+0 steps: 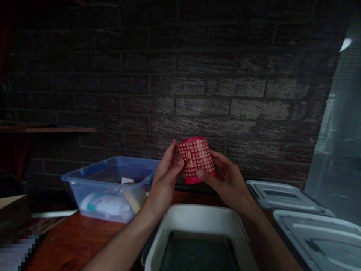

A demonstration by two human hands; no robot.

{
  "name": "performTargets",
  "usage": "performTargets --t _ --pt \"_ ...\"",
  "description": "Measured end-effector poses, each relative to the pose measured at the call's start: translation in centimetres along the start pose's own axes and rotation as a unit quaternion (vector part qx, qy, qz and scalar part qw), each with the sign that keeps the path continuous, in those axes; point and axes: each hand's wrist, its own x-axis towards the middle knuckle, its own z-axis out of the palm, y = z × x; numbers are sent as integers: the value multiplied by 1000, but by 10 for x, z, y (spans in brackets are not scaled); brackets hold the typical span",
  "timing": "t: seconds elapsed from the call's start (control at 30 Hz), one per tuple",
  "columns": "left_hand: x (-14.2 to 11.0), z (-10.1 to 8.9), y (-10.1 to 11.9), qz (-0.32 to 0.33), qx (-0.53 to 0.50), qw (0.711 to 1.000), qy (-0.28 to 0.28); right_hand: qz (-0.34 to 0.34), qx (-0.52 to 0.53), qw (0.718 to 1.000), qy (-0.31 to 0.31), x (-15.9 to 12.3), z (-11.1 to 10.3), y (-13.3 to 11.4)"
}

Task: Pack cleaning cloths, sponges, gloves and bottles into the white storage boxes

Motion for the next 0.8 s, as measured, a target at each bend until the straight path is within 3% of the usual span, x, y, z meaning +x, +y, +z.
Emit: performTargets --t 0.17,0.3,0.5,0.8 --pt "-7 2 -6 -13 101 994 -36 -33 -76 997 9 0 -3 13" --pt "-11 6 -9 -2 120 993 -19 -49 -110 993 -17 -2 0 11" --pt "-7 8 -7 31 135 990 -2 -31 -75 993 -90 -5 3 -3" --pt "-5 2 -4 35 101 994 -29 -9 -38 993 -111 -6 0 -3"
